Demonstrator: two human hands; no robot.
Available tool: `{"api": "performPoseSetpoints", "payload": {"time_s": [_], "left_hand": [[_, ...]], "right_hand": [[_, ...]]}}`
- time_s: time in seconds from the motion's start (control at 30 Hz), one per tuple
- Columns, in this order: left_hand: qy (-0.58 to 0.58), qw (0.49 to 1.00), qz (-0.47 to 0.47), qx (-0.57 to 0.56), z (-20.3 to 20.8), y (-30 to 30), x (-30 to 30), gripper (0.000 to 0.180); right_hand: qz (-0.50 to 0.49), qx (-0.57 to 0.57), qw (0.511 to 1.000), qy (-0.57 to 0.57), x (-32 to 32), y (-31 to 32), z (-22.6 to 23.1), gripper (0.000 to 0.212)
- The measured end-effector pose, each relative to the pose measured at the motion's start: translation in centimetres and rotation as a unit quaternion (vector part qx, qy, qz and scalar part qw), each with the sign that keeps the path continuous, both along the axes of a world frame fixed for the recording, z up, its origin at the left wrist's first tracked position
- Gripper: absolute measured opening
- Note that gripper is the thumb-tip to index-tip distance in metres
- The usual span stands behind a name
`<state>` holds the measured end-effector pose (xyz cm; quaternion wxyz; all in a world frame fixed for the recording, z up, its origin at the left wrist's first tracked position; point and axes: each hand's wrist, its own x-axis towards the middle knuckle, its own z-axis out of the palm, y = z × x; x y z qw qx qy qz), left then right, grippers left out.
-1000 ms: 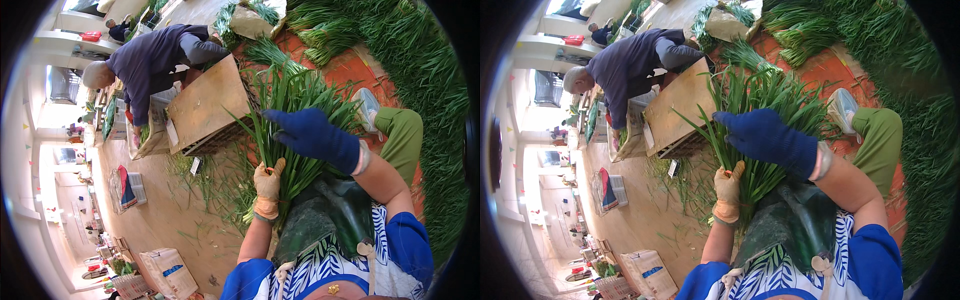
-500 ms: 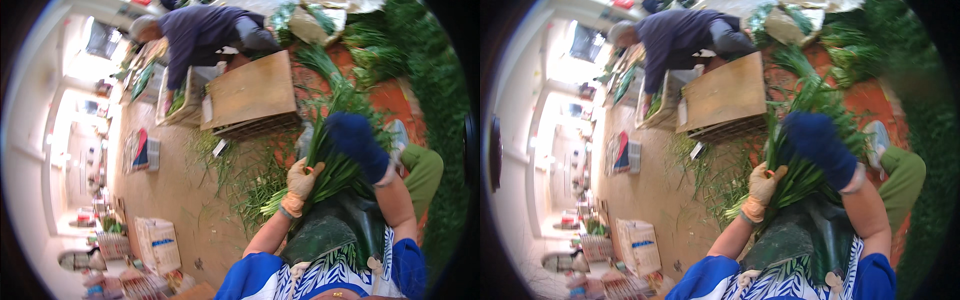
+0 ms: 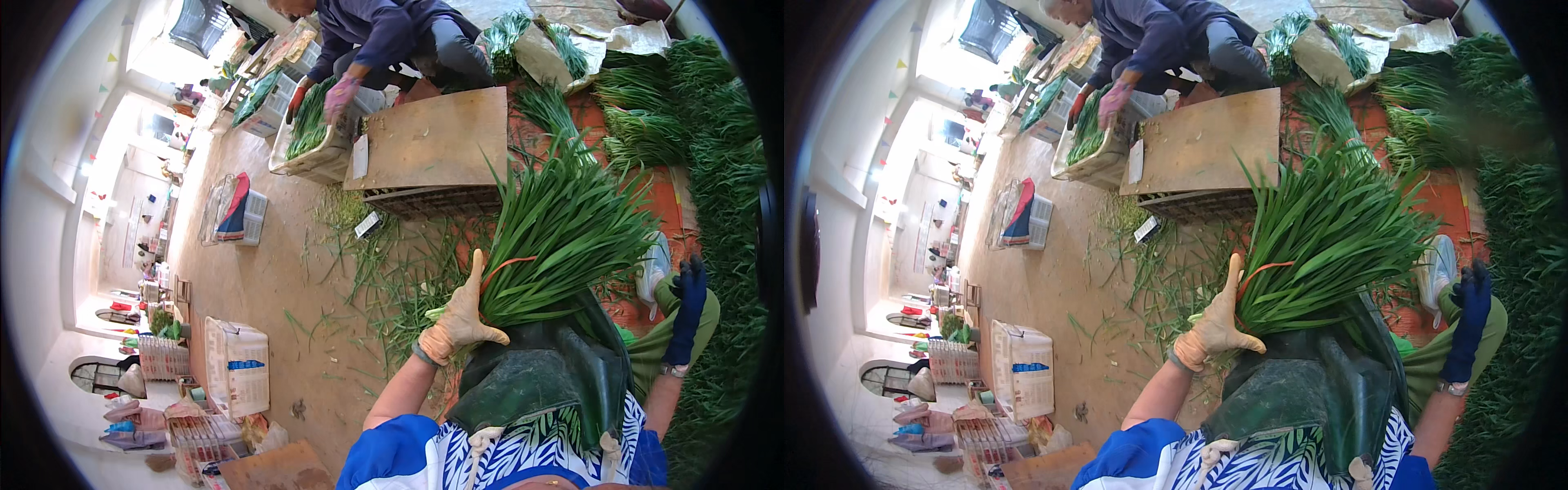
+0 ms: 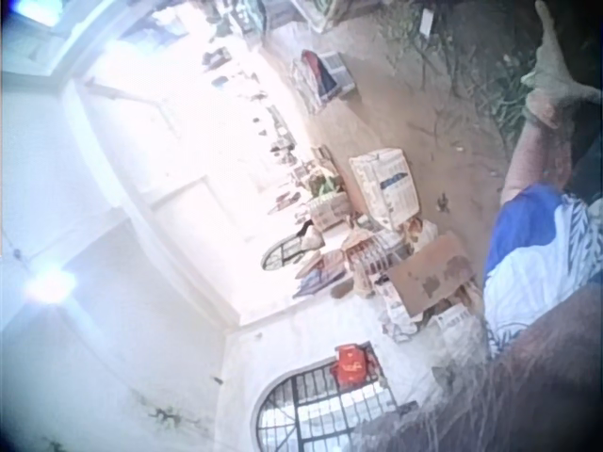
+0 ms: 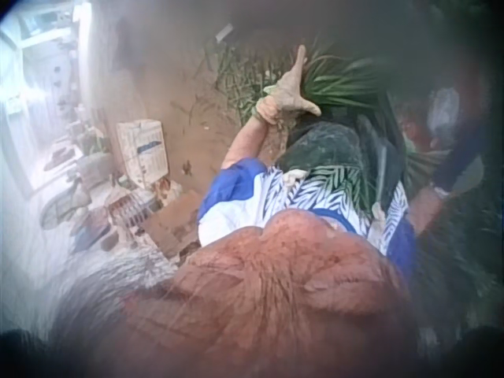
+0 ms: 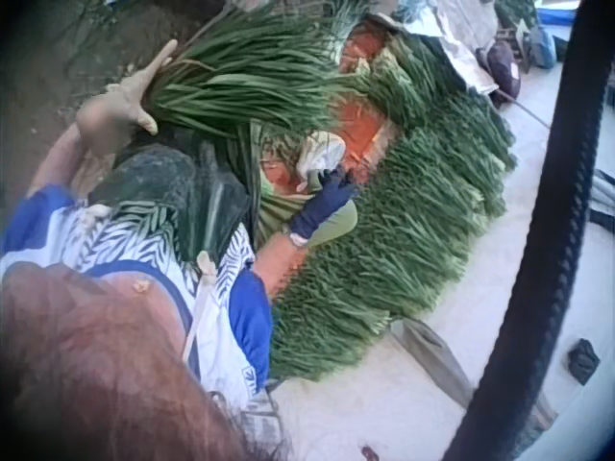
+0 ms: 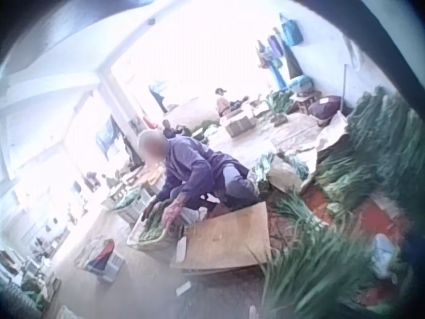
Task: The person bundles chives by hand, securing them with rubber bands and placing the finished bundles onto a pile.
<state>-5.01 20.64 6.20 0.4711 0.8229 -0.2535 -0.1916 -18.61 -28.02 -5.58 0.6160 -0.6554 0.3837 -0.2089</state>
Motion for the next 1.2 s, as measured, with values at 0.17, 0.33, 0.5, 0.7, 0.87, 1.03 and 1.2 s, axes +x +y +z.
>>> {"api": "performPoseSetpoints", "payload": {"time_s": [0.17, 0.33, 0.5, 0.7, 0.87, 1.03, 1.2], "left_hand": [[-0.002, 0.981, 0.032, 0.193, 0.6, -2.4, 2.3, 0.141], [0.242, 0.966, -0.075, -0.058, 1.0, -1.0, 6.1, 0.115], [0.426, 0.874, -0.182, -0.148, -0.7, -0.1, 8.5, 0.103], [0.148, 0.975, -0.122, -0.115, -2.0, -3.3, 5.3, 0.135], [0.225, 0.970, 0.022, -0.089, -2.4, -6.2, 5.4, 0.112], [0.363, 0.907, 0.048, -0.206, -3.9, -5.3, 8.5, 0.081], [0.267, 0.945, 0.072, -0.175, -3.8, -7.4, 7.1, 0.095]], "right_hand": [[0.077, 0.049, 0.993, -0.072, 1.7, 3.5, -0.4, 0.040], [0.118, 0.014, 0.989, -0.087, 1.9, 4.9, 1.1, 0.038], [0.117, 0.066, 0.986, -0.097, 0.0, 4.9, 0.3, 0.033], [0.100, 0.095, 0.987, -0.078, -1.0, 7.0, 1.6, 0.029], [0.121, 0.109, 0.984, -0.077, -0.5, 7.9, 2.5, 0.030], [0.205, -0.170, 0.956, -0.121, 1.8, 10.8, 4.6, 0.030], [0.329, -0.574, 0.705, -0.256, 6.2, 17.8, 11.2, 0.028]]}}
